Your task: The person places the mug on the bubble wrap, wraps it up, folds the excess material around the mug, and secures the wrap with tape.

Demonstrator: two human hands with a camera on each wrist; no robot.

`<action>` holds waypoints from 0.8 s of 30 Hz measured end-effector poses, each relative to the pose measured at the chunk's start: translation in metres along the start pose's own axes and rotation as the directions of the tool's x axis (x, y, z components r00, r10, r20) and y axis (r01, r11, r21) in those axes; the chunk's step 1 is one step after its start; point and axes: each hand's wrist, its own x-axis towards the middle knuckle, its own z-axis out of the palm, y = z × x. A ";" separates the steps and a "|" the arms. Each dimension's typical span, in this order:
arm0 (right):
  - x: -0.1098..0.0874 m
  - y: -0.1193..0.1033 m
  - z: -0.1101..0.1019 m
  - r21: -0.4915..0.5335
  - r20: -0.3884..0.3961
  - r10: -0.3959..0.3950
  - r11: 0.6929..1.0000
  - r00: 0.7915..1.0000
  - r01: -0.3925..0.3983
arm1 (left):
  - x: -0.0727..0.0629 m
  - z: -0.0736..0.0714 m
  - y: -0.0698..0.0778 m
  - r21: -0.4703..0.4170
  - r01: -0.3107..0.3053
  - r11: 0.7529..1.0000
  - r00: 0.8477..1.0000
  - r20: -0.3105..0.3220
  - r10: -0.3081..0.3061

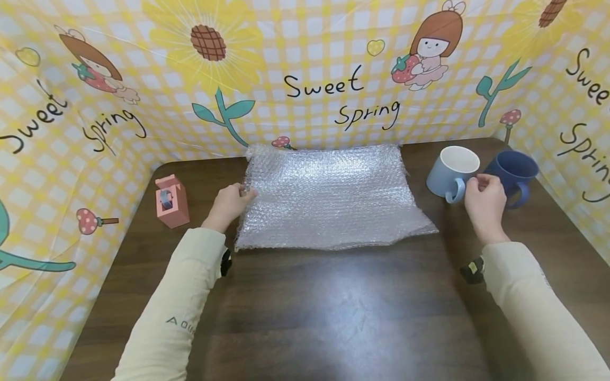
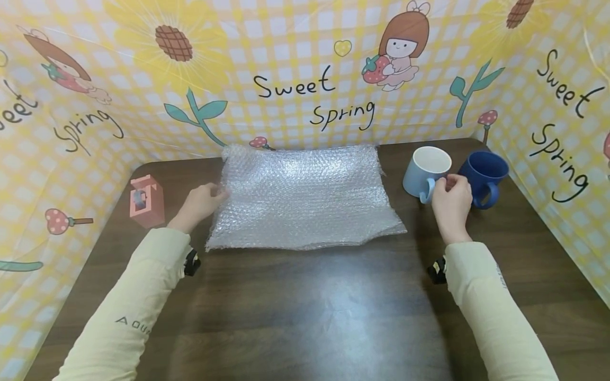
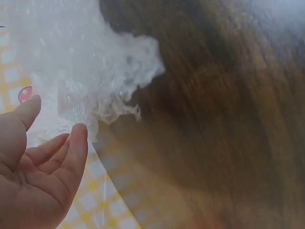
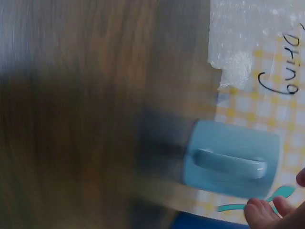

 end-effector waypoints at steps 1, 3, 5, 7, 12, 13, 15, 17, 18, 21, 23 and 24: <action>0.001 0.004 0.000 0.018 0.041 0.040 0.999 0.998 -0.040 | 0.000 0.000 -0.001 0.000 0.002 1.000 1.000 0.003 -0.002; 0.004 0.011 0.000 0.090 0.178 0.081 0.991 0.981 -0.098 | 0.001 0.001 -0.001 0.005 0.004 1.000 1.000 0.007 -0.004; 0.007 0.019 -0.001 0.237 0.330 0.072 0.959 0.941 -0.156 | 0.001 0.002 -0.002 0.008 0.006 1.000 1.000 0.006 -0.006; 0.010 0.027 -0.003 0.425 0.461 0.001 0.878 0.887 -0.222 | 0.002 0.003 -0.002 0.009 0.010 1.000 1.000 0.010 -0.010; 0.016 0.040 -0.005 0.646 0.589 -0.208 0.702 0.781 -0.300 | 0.002 0.005 -0.002 -0.021 0.042 0.999 0.998 0.056 -0.040; 0.017 0.042 -0.005 0.651 0.587 -0.231 0.704 0.776 -0.284 | 0.003 0.006 -0.002 -0.034 0.050 0.998 0.997 0.068 -0.048; 0.019 0.045 -0.005 0.661 0.577 -0.268 0.708 0.772 -0.248 | 0.004 0.006 -0.003 -0.065 0.069 0.996 0.994 0.084 -0.063; 0.020 0.047 -0.004 0.658 0.556 -0.297 0.728 0.776 -0.192 | 0.004 0.007 -0.004 -0.098 0.085 0.992 0.993 0.091 -0.076; 0.020 0.048 -0.003 0.657 0.544 -0.306 0.734 0.781 -0.170 | 0.005 0.007 -0.004 -0.113 0.089 0.990 0.993 0.089 -0.079; 0.018 0.048 0.001 0.634 0.518 -0.310 0.765 0.797 -0.114 | 0.006 0.009 -0.005 -0.153 0.095 0.984 0.994 0.075 -0.084; 0.016 0.047 0.004 0.614 0.503 -0.290 0.783 0.814 -0.101 | 0.007 0.010 -0.006 -0.184 0.097 0.978 0.994 0.069 -0.086; 0.015 0.046 0.006 0.605 0.495 -0.277 0.791 0.824 -0.097 | 0.007 0.011 -0.006 -0.200 0.098 0.975 0.994 0.067 -0.086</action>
